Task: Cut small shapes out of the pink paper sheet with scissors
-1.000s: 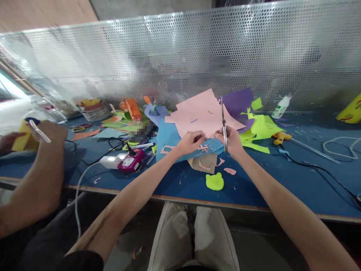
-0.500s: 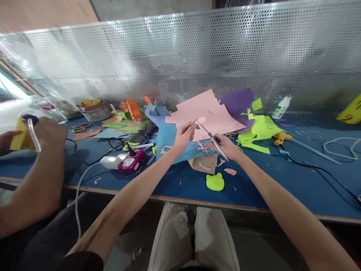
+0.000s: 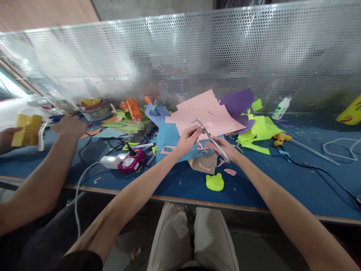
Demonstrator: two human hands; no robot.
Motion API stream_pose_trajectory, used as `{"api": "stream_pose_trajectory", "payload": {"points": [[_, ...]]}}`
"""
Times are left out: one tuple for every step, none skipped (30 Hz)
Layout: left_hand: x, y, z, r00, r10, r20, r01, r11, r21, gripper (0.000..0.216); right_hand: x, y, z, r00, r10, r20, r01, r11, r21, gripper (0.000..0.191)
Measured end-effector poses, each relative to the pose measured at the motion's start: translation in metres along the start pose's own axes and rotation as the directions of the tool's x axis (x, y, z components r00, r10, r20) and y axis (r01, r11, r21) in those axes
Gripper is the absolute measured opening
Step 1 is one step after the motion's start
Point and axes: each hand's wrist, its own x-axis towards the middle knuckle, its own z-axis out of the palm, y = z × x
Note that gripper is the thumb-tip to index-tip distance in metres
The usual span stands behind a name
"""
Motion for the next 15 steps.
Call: {"api": "stream_pose_trajectory", "payload": {"points": [[-0.001, 0.001, 0.001, 1.0, 0.002, 0.008, -0.002, 1.0, 0.003, 0.037, 0.0, 0.001, 0.0, 1.0, -0.006, -0.001, 0.006, 1.0, 0.002, 0.046], [-0.001, 0.001, 0.001, 1.0, 0.002, 0.013, -0.002, 1.0, 0.0, 0.038, 0.0, 0.001, 0.0, 1.0, -0.01, -0.002, 0.01, 1.0, 0.002, 0.046], [-0.002, 0.002, 0.002, 1.0, 0.0, 0.017, 0.001, 1.0, -0.007, 0.038, 0.0, 0.001, 0.0, 1.0, -0.012, -0.005, 0.012, 1.0, 0.002, 0.045], [-0.002, 0.003, 0.002, 1.0, -0.006, 0.02, 0.006, 1.0, -0.017, 0.038, 0.0, 0.0, 0.0, 1.0, -0.014, -0.006, 0.014, 1.0, 0.002, 0.045], [-0.002, 0.003, 0.003, 1.0, -0.012, 0.018, 0.012, 0.999, -0.031, 0.037, 0.0, 0.0, 0.0, 1.0, -0.015, -0.007, 0.015, 1.0, 0.004, 0.045], [-0.002, 0.004, 0.003, 1.0, -0.018, 0.015, 0.018, 0.999, -0.045, 0.036, 0.0, -0.002, 0.001, 1.0, -0.015, -0.008, 0.016, 1.0, 0.008, 0.046], [-0.003, 0.005, 0.003, 1.0, -0.022, 0.01, 0.023, 0.998, -0.057, 0.033, -0.001, -0.003, 0.002, 1.0, -0.018, -0.009, 0.018, 1.0, 0.013, 0.046], [-0.003, 0.006, 0.003, 1.0, -0.025, 0.004, 0.026, 0.997, -0.068, 0.031, -0.001, -0.004, 0.003, 1.0, -0.023, -0.009, 0.023, 1.0, 0.017, 0.047], [-0.003, 0.007, 0.003, 1.0, -0.029, -0.002, 0.029, 0.997, -0.074, 0.03, -0.001, -0.006, 0.004, 1.0, -0.03, -0.01, 0.03, 0.999, 0.018, 0.047], [-0.003, 0.008, 0.003, 0.999, -0.034, -0.006, 0.033, 0.996, -0.078, 0.029, -0.002, -0.007, 0.005, 0.999, -0.037, -0.015, 0.037, 0.999, 0.018, 0.048], [-0.003, 0.009, 0.003, 0.999, -0.039, -0.009, 0.038, 0.996, -0.078, 0.029, -0.002, -0.009, 0.006, 0.999, -0.043, -0.021, 0.043, 0.999, 0.015, 0.049], [-0.003, 0.01, 0.002, 0.999, -0.044, -0.011, 0.043, 0.996, -0.077, 0.029, -0.003, -0.01, 0.007, 0.998, -0.049, -0.025, 0.049, 0.999, 0.008, 0.049], [-0.003, 0.011, 0.002, 0.999, -0.048, -0.013, 0.047, 0.996, -0.076, 0.029, -0.003, -0.011, 0.007, 0.998, -0.054, -0.029, 0.054, 0.999, -0.001, 0.05], [-0.003, 0.011, 0.002, 0.999, -0.05, -0.014, 0.049, 0.996, -0.075, 0.029, -0.003, -0.011, 0.007, 0.998, -0.058, -0.03, 0.057, 0.998, -0.011, 0.051], [-0.003, 0.011, 0.002, 0.999, -0.052, -0.014, 0.05, 0.996, -0.076, 0.03, -0.003, -0.011, 0.007, 0.998, -0.062, -0.031, 0.061, 0.998, -0.02, 0.052]]}}
